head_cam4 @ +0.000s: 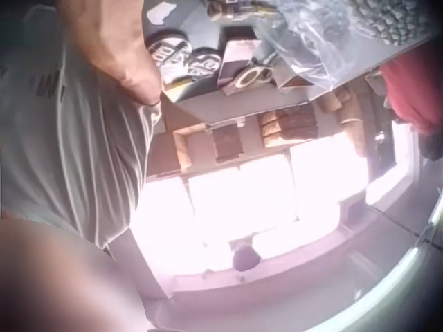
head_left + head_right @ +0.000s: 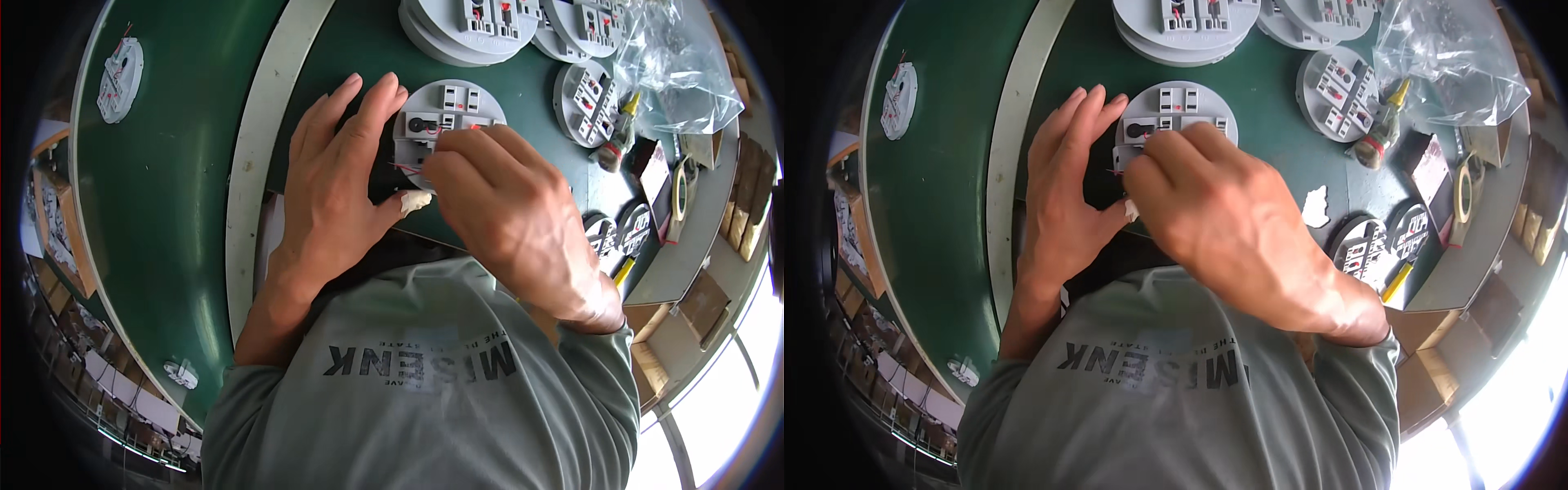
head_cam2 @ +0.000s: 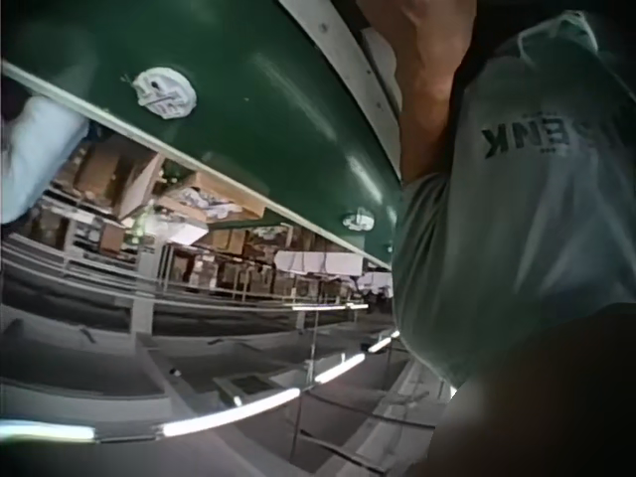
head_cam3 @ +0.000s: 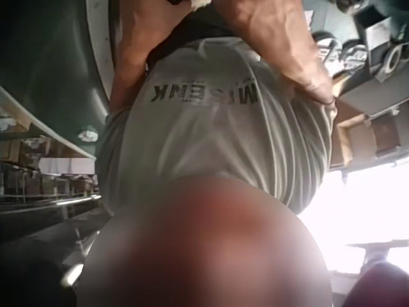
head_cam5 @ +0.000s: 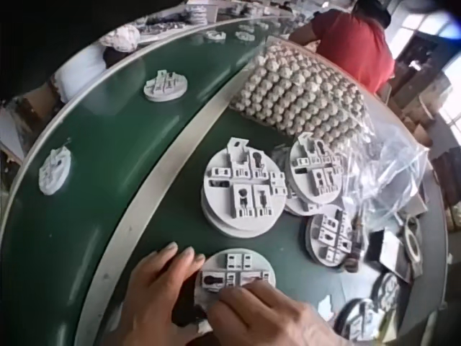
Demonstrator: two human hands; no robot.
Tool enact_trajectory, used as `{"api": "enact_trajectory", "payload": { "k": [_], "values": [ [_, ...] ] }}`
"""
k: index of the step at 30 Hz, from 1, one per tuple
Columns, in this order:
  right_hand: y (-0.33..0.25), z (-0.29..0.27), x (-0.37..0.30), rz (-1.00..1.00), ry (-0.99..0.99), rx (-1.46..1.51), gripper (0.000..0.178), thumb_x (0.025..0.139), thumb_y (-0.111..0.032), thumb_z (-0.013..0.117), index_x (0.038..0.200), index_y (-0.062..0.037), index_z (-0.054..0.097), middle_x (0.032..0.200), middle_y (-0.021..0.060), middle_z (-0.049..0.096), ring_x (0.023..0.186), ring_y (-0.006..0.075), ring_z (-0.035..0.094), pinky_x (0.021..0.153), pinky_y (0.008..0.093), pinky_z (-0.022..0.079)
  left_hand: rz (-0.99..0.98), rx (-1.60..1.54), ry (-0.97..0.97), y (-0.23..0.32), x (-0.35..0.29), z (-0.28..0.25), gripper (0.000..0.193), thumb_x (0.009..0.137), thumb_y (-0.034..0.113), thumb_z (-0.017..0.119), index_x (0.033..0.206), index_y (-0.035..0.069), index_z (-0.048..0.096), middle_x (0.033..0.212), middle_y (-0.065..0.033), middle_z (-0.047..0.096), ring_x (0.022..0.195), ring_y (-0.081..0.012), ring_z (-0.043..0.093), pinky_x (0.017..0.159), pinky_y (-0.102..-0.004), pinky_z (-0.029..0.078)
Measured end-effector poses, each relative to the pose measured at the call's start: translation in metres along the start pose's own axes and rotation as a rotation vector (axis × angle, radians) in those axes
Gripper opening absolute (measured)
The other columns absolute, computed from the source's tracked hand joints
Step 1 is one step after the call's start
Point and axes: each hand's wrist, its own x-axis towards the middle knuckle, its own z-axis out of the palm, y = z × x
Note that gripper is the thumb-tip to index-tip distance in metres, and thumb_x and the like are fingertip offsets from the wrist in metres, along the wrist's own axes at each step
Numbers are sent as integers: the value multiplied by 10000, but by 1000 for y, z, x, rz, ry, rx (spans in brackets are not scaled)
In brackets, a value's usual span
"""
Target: Assembling and applying adhesive to small electronic components within circular plastic housings at a factory workstation.
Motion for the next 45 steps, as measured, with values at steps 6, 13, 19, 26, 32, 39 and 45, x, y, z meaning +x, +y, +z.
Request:
{"api": "enact_trajectory", "payload": {
  "k": [6, 13, 19, 26, 32, 39, 45],
  "values": [
    [15, 12, 6, -44, -28, 10, 238, 754, 26, 744, 981, -12, 683, 1065, 96, 723, 908, 297, 702, 757, 392, 601, 14, 41, 53, 4, 1, 13, 1069, 584, 96, 959, 1552, 79, 507, 1343, -39, 732, 1420, -301, 529, 1173, -481, 400],
    [30, 43, -14, -147, 322, 163, 264, 751, 26, 773, 1010, -19, 746, 1183, 123, 736, 992, 299, 712, 846, 358, 607, 44, 61, 70, 8, 7, 22, 1051, 584, 125, 960, 1542, 106, 529, 1290, -33, 742, 1359, -286, 581, 1163, -472, 404],
    [31, -1, -44, 201, 345, 78, 288, 881, 2, 784, 1163, -61, 792, 1314, 134, 729, 1052, 250, 720, 931, 380, 590, 28, 90, 85, 4, 7, 22, 1083, 589, 271, 985, 1548, 88, 519, 1279, -41, 738, 1353, -284, 582, 1160, -481, 401],
    [120, -29, -79, 1004, 502, -260, 542, 972, -253, 768, 1436, -14, 624, 1286, 168, 711, 1087, 267, 704, 963, 411, 549, 11, 90, 10, 21, 28, 16, 1153, 583, 350, 992, 1570, 50, 477, 1374, -80, 692, 1380, -318, 555, 1182, -517, 376],
    [139, -44, -111, 1132, 489, 25, 608, 977, -216, 768, 1511, -18, 555, 1287, 194, 699, 1131, 280, 704, 983, 407, 546, -39, 24, -36, 34, 43, 21, 1204, 571, 335, 1001, 1590, 29, 438, 1447, -125, 639, 1411, -358, 524, 1207, -544, 347],
    [54, -14, -66, 315, 916, 916, 445, 959, -26, 765, 1331, -65, 524, 1292, 228, 678, 1254, 361, 678, 1125, 485, 519, -21, 60, -35, 25, 52, 19, 1084, 602, 204, 972, 1552, 18, 483, 1461, -147, 633, 1420, -374, 527, 1205, -545, 360],
    [36, 21, 2, -17, 437, 550, 539, 845, 159, 782, 1230, -57, 474, 1274, 291, 660, 1207, 390, 696, 987, 463, 595, 9, 57, 48, 12, 58, 28, 1073, 649, 231, 957, 1576, 37, 453, 1445, -123, 640, 1417, -354, 524, 1200, -532, 358]
  ]
}}
